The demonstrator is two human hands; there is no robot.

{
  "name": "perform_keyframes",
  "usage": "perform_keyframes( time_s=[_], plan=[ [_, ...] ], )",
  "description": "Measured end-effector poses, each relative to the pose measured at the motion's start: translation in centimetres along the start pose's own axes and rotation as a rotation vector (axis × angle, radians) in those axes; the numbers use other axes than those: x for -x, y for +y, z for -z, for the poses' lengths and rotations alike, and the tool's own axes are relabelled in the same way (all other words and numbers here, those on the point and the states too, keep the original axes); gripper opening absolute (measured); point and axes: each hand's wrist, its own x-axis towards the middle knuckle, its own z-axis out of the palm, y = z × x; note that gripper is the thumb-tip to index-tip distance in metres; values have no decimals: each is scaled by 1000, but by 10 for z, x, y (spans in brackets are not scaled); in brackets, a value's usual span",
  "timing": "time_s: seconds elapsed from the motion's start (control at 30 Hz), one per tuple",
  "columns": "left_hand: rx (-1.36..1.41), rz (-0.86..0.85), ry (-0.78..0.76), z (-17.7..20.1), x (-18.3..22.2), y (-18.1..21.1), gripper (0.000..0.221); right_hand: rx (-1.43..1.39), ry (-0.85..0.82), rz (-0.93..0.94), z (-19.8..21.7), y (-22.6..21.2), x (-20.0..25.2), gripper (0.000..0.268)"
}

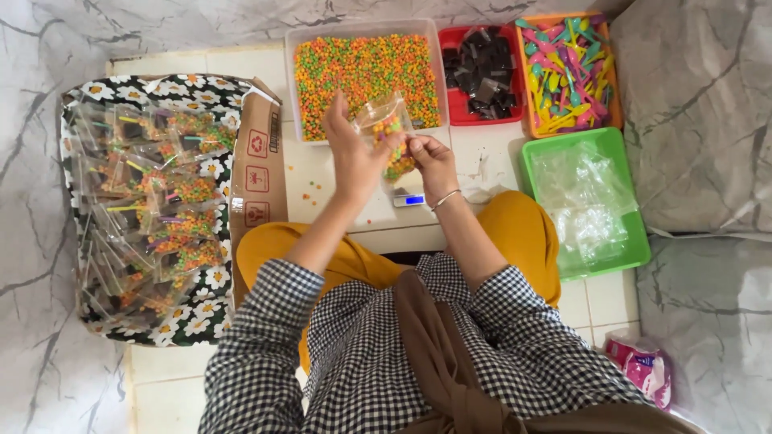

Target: The person is manually packaging small colorful candies into individual plastic bags using a spoon and a small cup on a production floor.

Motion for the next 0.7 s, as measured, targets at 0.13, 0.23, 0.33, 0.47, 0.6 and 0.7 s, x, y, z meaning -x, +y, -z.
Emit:
perform_keyframes(
  time_s=[0.13, 0.23, 0.33, 0.47, 0.6, 0.7],
  plan=[
    [6, 185, 63, -27, 22, -13, 131, -9, 56, 50, -29, 2, 14, 17],
    [6, 362, 120, -42, 18, -25, 136, 47, 92, 91, -29, 27, 4, 15],
    [-15, 447, 190, -51, 3, -44, 144, 72, 49, 93, -34, 31, -2, 11],
    [230, 365, 256, -49, -17, -58, 106, 276, -46, 90, -34, 17, -28, 12],
    [175, 339, 236, -33, -37, -84, 92, 898, -64, 97, 29, 72, -104, 20],
    [145, 294, 210, -22, -43, -109, 91, 1246, -114, 64, 65, 111, -155, 18]
  ],
)
